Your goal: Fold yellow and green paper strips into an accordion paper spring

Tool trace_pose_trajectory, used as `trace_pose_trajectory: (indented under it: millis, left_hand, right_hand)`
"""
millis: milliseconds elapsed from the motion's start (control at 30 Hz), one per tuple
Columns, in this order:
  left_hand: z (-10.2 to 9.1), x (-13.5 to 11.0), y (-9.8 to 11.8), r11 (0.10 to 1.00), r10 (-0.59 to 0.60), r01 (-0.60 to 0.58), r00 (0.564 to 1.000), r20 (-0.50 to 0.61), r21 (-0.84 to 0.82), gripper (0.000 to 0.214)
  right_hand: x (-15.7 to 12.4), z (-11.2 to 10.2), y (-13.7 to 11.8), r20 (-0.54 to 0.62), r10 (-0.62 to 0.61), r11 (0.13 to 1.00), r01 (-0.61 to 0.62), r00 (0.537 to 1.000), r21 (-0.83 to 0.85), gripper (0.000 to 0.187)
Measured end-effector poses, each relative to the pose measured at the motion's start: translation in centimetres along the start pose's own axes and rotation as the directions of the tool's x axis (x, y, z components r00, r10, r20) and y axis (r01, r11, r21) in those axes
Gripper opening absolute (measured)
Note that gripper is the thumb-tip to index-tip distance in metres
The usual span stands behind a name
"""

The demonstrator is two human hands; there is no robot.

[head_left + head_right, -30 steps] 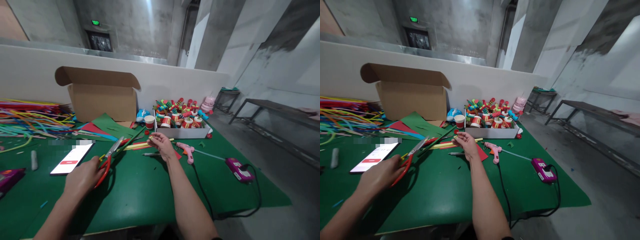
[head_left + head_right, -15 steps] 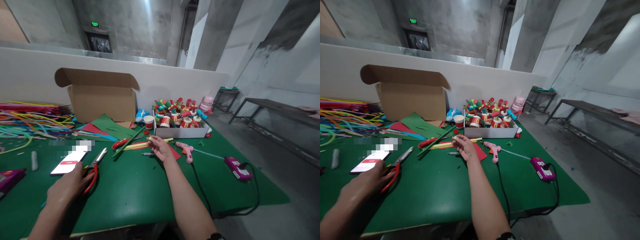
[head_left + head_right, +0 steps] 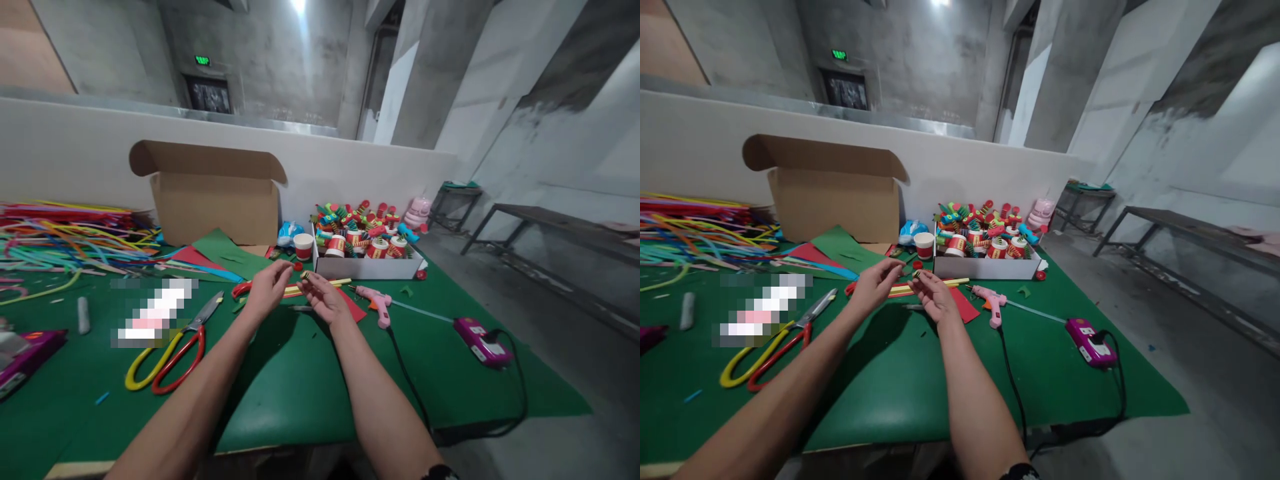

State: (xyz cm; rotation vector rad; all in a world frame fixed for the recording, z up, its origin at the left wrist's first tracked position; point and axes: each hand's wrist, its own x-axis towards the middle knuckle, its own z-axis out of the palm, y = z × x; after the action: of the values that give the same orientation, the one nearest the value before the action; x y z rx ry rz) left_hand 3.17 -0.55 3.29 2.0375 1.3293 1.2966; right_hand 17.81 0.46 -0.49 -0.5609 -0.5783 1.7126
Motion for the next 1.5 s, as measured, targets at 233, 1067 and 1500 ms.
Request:
trace_pose_trajectory:
  millis: [233,1067,1500]
  left_hand:
    - [1.8,-1.5,-3.4,0.968,-0.088,0.077,0.996,-0.035,-0.24,0.025]
    - [2.6,-1.4,-2.6,0.36,-0.341,0.467,0.872,0.352,-0.808,0.03]
    - [-1.2,-0.2,-4.2,0.731,-0.233,0.203,0.972,0.041,-0.651,0.044]
  right_hand:
    - [-0.2,0.0,-0.1,0.027,0.02,0.998,-0.019,0.999,-0.067,0.012]
    - [0.0,-0.1,1.2,0.135,0.121,0.944,-0.072,0.983,-0.323,0.028]
    - [0.1,-0.3,-1.1,0.011,-0.042,0.969,0.044,0.999,-0.241,0.018]
